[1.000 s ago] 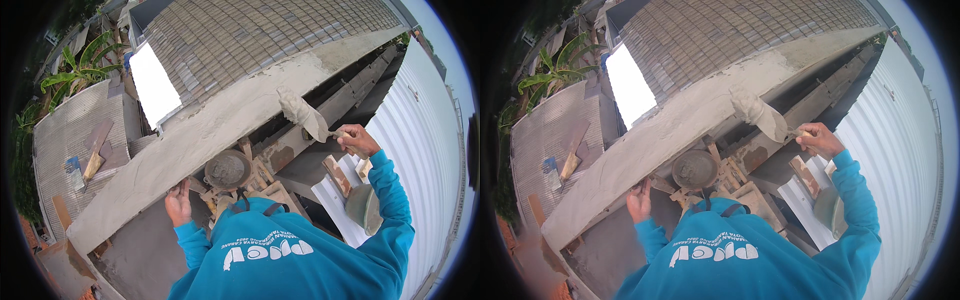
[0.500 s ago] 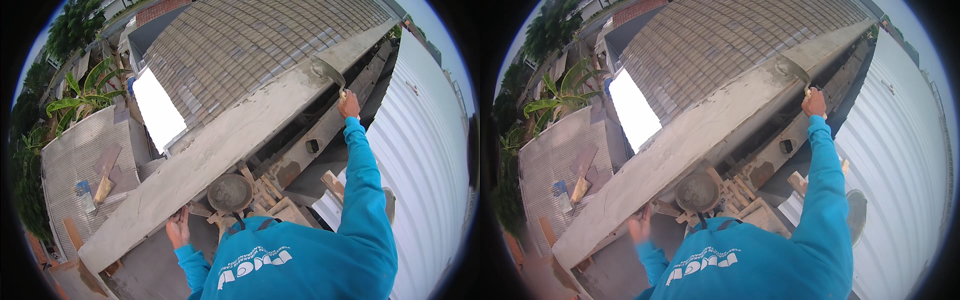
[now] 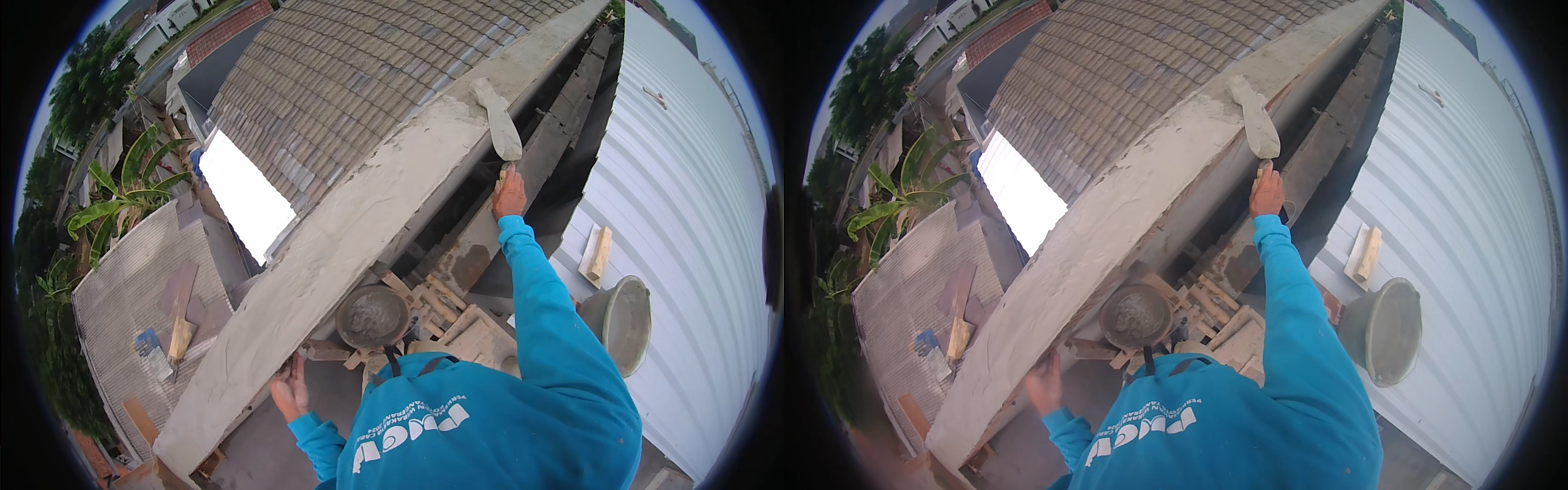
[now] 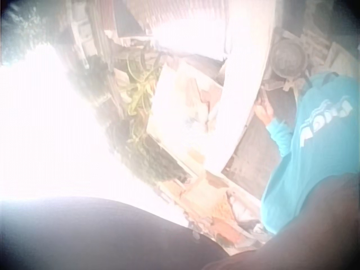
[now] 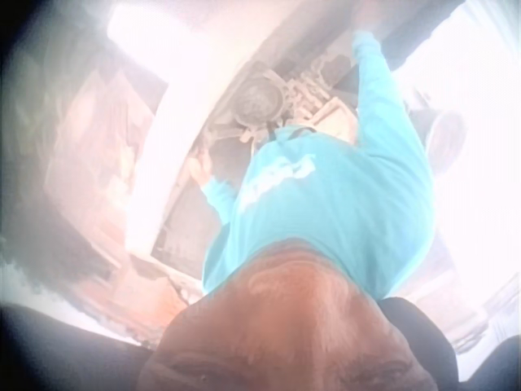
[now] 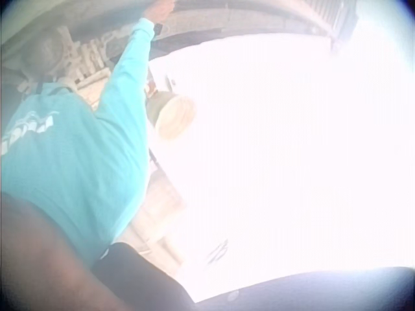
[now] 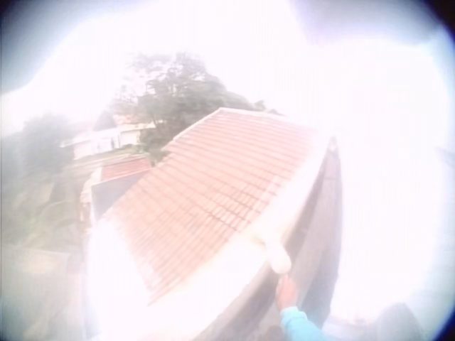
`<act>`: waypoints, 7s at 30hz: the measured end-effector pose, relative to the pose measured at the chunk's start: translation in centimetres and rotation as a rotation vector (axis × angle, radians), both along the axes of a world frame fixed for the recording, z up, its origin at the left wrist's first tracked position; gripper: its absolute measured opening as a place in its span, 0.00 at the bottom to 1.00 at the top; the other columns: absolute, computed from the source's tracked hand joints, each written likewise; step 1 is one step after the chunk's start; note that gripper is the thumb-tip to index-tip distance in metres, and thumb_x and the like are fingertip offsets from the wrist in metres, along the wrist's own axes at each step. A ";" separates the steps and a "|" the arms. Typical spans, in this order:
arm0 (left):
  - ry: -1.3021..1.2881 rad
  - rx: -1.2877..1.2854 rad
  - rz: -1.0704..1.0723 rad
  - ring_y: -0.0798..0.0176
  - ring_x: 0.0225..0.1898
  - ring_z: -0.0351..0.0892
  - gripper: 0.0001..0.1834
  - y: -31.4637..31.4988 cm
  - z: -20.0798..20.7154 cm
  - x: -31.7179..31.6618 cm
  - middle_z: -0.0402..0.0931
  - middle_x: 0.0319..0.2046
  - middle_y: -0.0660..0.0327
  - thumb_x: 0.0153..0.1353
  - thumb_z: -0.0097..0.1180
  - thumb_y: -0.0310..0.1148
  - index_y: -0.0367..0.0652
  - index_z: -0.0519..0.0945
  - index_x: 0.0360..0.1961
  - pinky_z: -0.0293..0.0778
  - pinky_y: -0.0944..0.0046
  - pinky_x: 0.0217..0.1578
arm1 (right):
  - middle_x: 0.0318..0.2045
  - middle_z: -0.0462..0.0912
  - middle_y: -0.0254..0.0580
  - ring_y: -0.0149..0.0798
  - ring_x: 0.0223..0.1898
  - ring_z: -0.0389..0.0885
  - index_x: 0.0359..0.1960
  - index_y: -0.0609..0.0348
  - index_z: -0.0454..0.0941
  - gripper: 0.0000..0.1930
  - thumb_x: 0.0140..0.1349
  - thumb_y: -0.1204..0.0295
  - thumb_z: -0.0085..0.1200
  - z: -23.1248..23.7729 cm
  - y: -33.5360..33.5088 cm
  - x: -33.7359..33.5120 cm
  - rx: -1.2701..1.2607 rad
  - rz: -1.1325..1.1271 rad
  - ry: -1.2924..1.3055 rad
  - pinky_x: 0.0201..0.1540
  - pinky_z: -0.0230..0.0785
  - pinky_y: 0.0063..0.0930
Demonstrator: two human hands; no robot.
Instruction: The person applies wet plaster to a horizontal wall beam using a trowel and then smooths the surface with a wooden float. The person works along the beam, repeatedly applying and leveling the material.
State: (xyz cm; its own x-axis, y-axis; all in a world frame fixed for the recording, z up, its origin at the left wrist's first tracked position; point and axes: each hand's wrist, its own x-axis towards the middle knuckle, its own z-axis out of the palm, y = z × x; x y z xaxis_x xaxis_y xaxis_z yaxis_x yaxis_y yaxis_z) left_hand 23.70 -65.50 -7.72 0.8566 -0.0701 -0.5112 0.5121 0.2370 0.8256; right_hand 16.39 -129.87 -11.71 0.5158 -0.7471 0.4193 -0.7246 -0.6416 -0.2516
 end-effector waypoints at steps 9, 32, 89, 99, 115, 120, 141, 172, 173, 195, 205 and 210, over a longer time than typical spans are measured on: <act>0.129 -0.235 0.330 0.39 0.61 0.68 0.26 -3.8 4.6 0.1 0.65 0.60 0.41 0.59 0.40 0.16 0.25 0.61 0.62 0.68 0.46 0.64 | 0.46 0.73 0.51 0.54 0.50 0.73 0.63 0.61 0.63 0.31 0.56 0.74 0.56 2.8 3.3 -5.2 -0.013 0.030 0.053 0.48 0.71 0.46; 0.138 -0.293 0.381 0.40 0.62 0.68 0.27 -4.1 3.9 -0.3 0.65 0.60 0.42 0.57 0.39 0.17 0.28 0.62 0.61 0.69 0.45 0.64 | 0.25 0.76 0.36 0.28 0.19 0.72 0.43 0.57 0.77 0.20 0.70 0.52 0.45 21.7 -10.7 1.8 1.060 0.161 0.215 0.20 0.66 0.27; 0.032 -0.331 0.468 0.53 0.58 0.69 0.29 -6.4 1.0 -0.7 0.69 0.50 0.55 0.49 0.42 0.17 0.35 0.67 0.58 0.64 0.44 0.66 | 0.31 0.84 0.52 0.54 0.32 0.84 0.44 0.60 0.77 0.19 0.56 0.61 0.62 24.2 -9.7 -1.2 0.056 0.162 0.374 0.35 0.76 0.43; -0.166 0.452 -0.119 0.47 0.61 0.67 0.28 -2.8 -0.6 -1.4 0.68 0.54 0.50 0.50 0.41 0.16 0.32 0.66 0.56 0.62 0.44 0.67 | 0.41 0.83 0.51 0.55 0.45 0.81 0.50 0.52 0.76 0.19 0.58 0.61 0.58 21.6 -10.3 2.6 -0.070 0.145 0.593 0.47 0.74 0.47; 0.182 -0.125 0.397 0.45 0.64 0.65 0.32 -4.6 3.1 -0.7 0.66 0.58 0.49 0.49 0.41 0.16 0.32 0.64 0.61 0.61 0.45 0.67 | 0.46 0.83 0.51 0.54 0.50 0.80 0.51 0.49 0.78 0.19 0.59 0.60 0.59 17.1 -25.7 6.2 0.184 -0.008 0.441 0.52 0.72 0.48; 0.188 -0.030 0.339 0.45 0.63 0.65 0.32 -4.8 3.2 -0.2 0.65 0.59 0.48 0.50 0.41 0.16 0.31 0.64 0.61 0.62 0.46 0.67 | 0.49 0.82 0.54 0.55 0.53 0.78 0.52 0.54 0.79 0.21 0.59 0.59 0.60 14.9 -30.5 6.4 0.352 -0.058 0.362 0.57 0.70 0.47; 0.204 -0.117 0.417 0.46 0.61 0.68 0.29 -5.1 3.4 -0.2 0.68 0.56 0.49 0.50 0.42 0.18 0.31 0.67 0.58 0.64 0.46 0.65 | 0.21 0.75 0.48 0.43 0.22 0.78 0.38 0.62 0.70 0.13 0.65 0.63 0.51 20.2 -21.2 7.7 0.548 0.050 0.414 0.24 0.69 0.42; 0.221 -0.042 0.387 0.44 0.64 0.64 0.31 -5.8 4.2 -0.2 0.66 0.58 0.49 0.50 0.41 0.17 0.30 0.65 0.60 0.61 0.46 0.67 | 0.23 0.76 0.43 0.39 0.21 0.74 0.52 0.65 0.73 0.24 0.67 0.56 0.55 19.6 -26.0 8.8 0.749 0.066 0.269 0.24 0.65 0.38; 0.214 -0.037 0.399 0.44 0.64 0.65 0.30 -6.2 4.3 0.0 0.66 0.58 0.49 0.51 0.40 0.17 0.30 0.65 0.60 0.61 0.46 0.67 | 0.21 0.74 0.41 0.36 0.20 0.72 0.55 0.64 0.72 0.25 0.66 0.57 0.57 20.0 -26.0 8.8 0.758 0.090 0.294 0.22 0.64 0.36; 0.116 -0.129 0.357 0.46 0.60 0.69 0.29 -5.9 4.5 -0.5 0.69 0.56 0.49 0.52 0.41 0.17 0.33 0.65 0.59 0.64 0.44 0.65 | 0.21 0.74 0.42 0.34 0.17 0.73 0.48 0.64 0.72 0.22 0.64 0.58 0.59 21.8 -9.2 4.5 0.550 0.605 0.485 0.19 0.68 0.31; 0.147 -0.182 0.361 0.45 0.57 0.72 0.28 -5.1 3.9 -0.6 0.72 0.48 0.50 0.52 0.42 0.18 0.31 0.66 0.58 0.66 0.45 0.63 | 0.32 0.81 0.64 0.66 0.38 0.79 0.46 0.63 0.74 0.24 0.64 0.51 0.55 21.1 -1.9 4.4 0.389 0.672 0.554 0.40 0.71 0.52; 0.167 -0.164 0.384 0.45 0.58 0.71 0.28 -5.8 4.9 -0.4 0.70 0.52 0.49 0.52 0.42 0.18 0.30 0.65 0.59 0.65 0.45 0.64 | 0.29 0.80 0.58 0.62 0.34 0.80 0.45 0.58 0.71 0.18 0.65 0.56 0.53 20.4 2.5 3.6 0.163 0.650 0.557 0.36 0.72 0.53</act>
State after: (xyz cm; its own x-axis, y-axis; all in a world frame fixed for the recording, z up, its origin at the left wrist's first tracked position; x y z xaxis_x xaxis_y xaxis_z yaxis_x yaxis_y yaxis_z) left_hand 23.33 -71.31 -2.84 0.7432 0.1452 -0.6532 0.4841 0.5571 0.6747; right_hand 20.00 -127.40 8.70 0.9592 -0.2618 -0.1073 -0.2719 -0.9577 -0.0946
